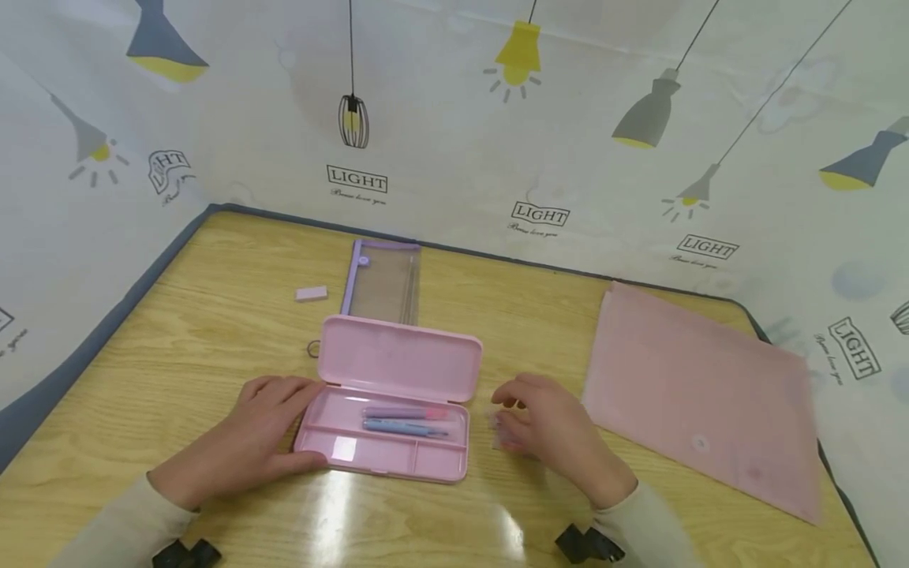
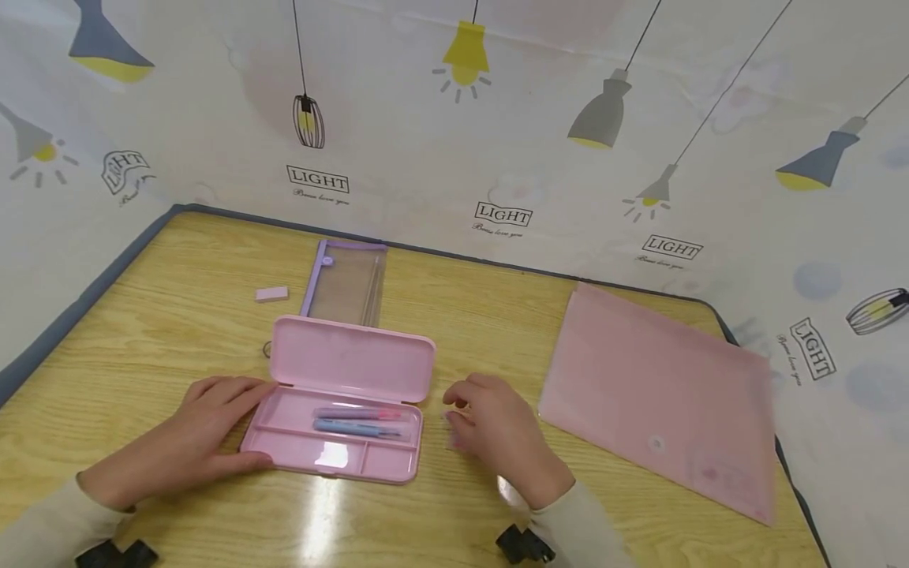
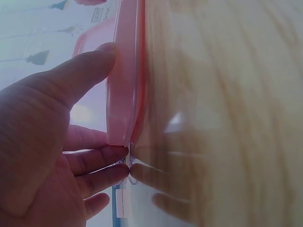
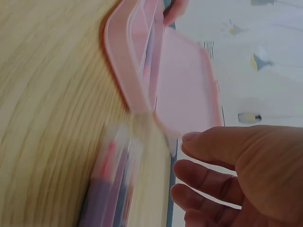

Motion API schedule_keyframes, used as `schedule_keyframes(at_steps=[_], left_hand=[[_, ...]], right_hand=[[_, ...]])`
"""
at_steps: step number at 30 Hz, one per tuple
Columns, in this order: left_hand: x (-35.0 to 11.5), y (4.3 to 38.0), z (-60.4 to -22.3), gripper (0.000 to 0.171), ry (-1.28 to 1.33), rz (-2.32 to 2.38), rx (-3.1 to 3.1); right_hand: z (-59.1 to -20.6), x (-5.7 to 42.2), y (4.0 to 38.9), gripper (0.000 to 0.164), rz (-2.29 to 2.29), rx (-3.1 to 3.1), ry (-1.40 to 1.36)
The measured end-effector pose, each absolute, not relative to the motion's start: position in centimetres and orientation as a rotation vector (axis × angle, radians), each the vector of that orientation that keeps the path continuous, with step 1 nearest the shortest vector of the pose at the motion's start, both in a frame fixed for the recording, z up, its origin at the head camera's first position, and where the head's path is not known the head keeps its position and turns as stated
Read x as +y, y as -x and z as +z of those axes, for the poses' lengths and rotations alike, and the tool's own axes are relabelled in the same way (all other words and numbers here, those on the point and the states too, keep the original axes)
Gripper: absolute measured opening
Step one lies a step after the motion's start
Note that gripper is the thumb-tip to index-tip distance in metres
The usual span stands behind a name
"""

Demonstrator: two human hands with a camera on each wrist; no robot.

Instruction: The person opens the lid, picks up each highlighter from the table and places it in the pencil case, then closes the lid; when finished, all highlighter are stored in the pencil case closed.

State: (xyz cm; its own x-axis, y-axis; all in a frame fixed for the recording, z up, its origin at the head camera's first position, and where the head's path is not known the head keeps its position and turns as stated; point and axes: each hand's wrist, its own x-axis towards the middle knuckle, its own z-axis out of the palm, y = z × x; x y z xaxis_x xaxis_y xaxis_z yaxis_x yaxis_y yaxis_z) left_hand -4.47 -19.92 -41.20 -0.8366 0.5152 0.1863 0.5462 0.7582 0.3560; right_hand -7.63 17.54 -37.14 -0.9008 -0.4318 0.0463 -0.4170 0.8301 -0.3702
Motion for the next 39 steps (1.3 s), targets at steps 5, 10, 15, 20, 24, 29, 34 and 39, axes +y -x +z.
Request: schedule_keyframes(at_steps=[5,10,15,20,24,29,34,39], left_hand=[[-19.9,4.5,-41.3,0.083,0.873,-0.615,-2.871],[-19.9,4.5,-41.2,0.083,0.870,-0.619,-2.879],[-19.9,4.6,-41.1,0.083,0.870,-0.626,-2.888],[-20.0,4.5,-41.1,0.083,0.865,-0.627,-2.899],[-20.0,4.5,-41.1,0.083,0.859,-0.627,-2.904],[-19.9,4.5,-41.2,0.083,0.859,-0.624,-2.904],[-19.9,4.5,-41.3,0.084,0.852,-0.627,-2.914],[-19.9,4.6,-41.3,0.084,0.848,-0.622,-2.918]], right_hand=[[-37.7,19.8,7.9,0.014,-0.566,2.976,0.653],[-38.2,21.3,7.8,0.011,-0.564,2.958,0.595],[-38.7,22.0,7.6,0.006,-0.546,2.954,0.564],[-39.1,22.4,7.7,0.005,-0.523,2.952,0.558],[-39.1,22.5,7.9,0.005,-0.505,2.932,0.531],[-39.2,22.6,8.1,0.005,-0.491,2.938,0.552],[-39.3,22.7,8.2,0.005,-0.484,2.955,0.599],[-39.3,22.8,8.3,0.005,-0.490,2.952,0.593]])
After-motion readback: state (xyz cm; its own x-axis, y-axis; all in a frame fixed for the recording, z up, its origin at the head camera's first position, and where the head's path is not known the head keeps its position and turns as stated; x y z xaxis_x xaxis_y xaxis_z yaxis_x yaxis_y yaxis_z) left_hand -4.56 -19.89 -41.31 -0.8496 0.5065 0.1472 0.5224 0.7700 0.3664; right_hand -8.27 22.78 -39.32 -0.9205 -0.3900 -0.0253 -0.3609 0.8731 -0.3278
